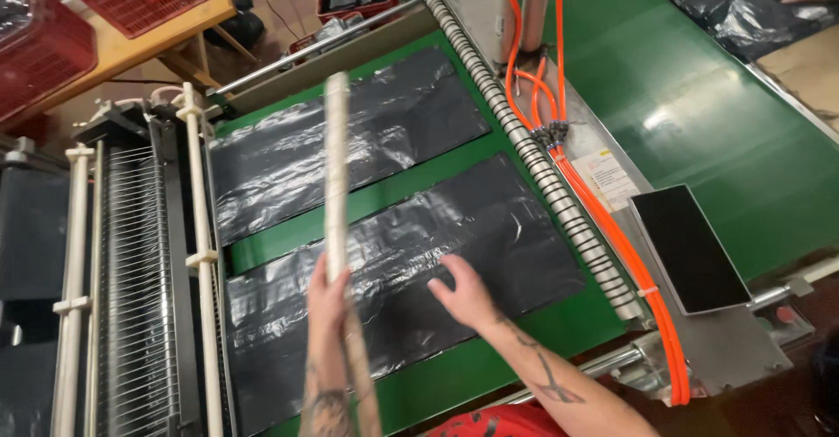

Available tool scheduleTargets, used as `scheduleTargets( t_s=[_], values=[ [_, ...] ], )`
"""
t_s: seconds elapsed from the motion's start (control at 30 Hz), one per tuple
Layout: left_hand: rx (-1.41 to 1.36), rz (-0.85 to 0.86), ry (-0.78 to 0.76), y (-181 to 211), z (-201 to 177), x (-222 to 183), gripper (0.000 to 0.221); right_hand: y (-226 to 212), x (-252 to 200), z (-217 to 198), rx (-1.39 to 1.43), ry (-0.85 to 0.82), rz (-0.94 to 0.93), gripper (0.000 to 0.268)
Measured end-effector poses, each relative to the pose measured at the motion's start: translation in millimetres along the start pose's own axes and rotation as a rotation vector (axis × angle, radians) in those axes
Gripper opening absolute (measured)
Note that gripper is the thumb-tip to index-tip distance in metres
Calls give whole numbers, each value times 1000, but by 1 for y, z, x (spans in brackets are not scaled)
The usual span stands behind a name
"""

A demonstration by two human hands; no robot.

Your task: The person uses a white PVC pipe to press and smooth plastic wrap over black rectangular items on a green conveyor belt. The items move along the belt while the person repeatedly flattens the plastic with the pipe and adjusts the edges by hand.

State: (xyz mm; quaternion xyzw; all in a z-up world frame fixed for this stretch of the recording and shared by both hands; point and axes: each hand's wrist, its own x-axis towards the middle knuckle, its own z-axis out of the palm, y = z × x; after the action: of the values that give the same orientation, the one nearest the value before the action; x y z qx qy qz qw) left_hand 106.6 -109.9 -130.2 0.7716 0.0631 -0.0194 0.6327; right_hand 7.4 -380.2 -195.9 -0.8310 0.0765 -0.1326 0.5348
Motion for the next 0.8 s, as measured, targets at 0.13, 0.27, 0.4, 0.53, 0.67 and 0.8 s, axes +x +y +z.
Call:
scheduleTargets(
  t_s=[0.13,0.27,0.4,0.53,0.67,0.8],
  values=[
    [257,-54,230,13,-83,-47,67,-90,-20,7,62,-334,23,46],
    [352,-109,422,61,-123,-113,62,-127,-48,21,84,-670,-89,52],
    [528,-171,615,18,-180,-132,76,-153,-70,21,59,-932,-236,57],
    [574,-193,665,46,-172,-134,75,-165,-78,20,93,-1018,-223,60],
    [647,-232,541,67,-132,-92,51,-162,-79,35,211,-1030,-57,69],
    [521,-105,336,53,-51,-23,33,-108,-60,94,479,-492,153,72]
  ],
)
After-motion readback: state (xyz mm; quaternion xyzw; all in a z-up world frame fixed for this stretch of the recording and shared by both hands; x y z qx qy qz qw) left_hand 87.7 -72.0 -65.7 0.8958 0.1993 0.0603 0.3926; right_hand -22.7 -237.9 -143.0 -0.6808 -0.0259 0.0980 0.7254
